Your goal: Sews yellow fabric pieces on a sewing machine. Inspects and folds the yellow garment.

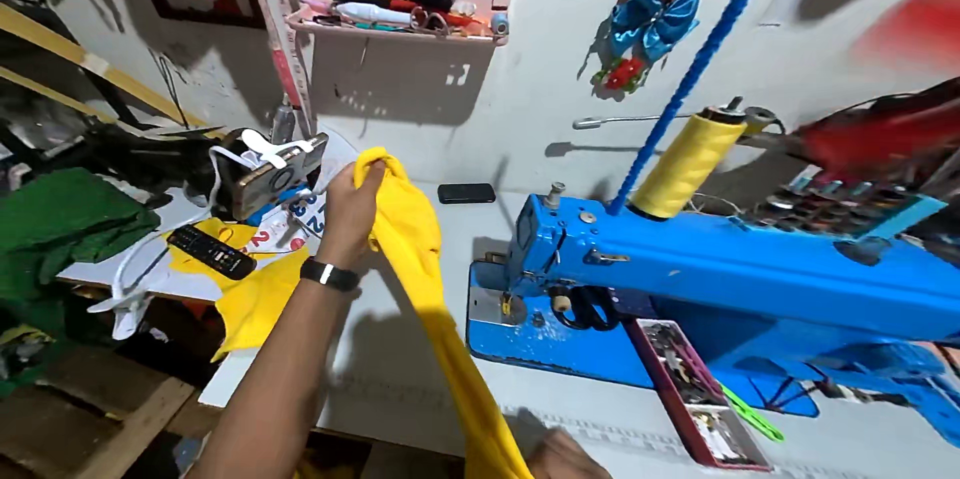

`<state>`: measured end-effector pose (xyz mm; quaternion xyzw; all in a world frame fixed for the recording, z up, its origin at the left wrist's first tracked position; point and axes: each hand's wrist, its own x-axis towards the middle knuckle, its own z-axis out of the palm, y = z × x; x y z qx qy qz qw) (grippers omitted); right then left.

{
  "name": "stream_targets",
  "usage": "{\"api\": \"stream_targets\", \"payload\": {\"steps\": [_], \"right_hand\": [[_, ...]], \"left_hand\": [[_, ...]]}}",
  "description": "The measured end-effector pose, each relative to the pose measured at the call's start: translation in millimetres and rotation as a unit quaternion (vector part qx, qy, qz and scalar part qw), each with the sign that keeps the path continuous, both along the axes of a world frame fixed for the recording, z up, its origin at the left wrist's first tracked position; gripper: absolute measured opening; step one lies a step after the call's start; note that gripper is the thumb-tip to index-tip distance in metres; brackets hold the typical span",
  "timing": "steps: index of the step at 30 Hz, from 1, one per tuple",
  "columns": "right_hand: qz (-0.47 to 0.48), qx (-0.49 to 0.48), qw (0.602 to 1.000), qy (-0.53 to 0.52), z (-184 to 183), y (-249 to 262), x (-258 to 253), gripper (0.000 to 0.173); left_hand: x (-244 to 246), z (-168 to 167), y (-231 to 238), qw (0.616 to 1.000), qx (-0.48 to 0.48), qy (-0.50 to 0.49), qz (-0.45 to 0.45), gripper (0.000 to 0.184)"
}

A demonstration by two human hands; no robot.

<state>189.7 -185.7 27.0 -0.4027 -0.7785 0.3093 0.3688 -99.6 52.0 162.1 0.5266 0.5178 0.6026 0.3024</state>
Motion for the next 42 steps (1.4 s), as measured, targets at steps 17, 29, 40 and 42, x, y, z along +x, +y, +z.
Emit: {"api": "stream_targets", "payload": {"steps": [17, 29, 40, 42], "right_hand": [[0.064, -0.242, 0.890, 0.381, 44.1, 101.4, -99.5, 0.018], [-0.017, -0.203, 0.945, 0.258, 42.2, 99.7, -127.9, 0.035], [-0.013, -0.133, 0.979, 0.157, 39.4, 52.9, -129.5, 0.026], [-0.030, -0.097, 0.984, 0.145, 34.6, 52.7, -123.9, 0.026]], "left_hand": [[18.4, 22.4, 18.2, 0.994, -0.005, -0.111, -0.013, 0.036], [-1.1, -75.2, -123.2, 0.924, -0.269, -0.154, -0.223, 0.070], [31.5, -55.4, -95.2, 0.919, -0.230, -0.259, -0.187, 0.017], [35.3, -56.9, -89.4, 0.912, -0.263, -0.280, -0.144, 0.022]]}}
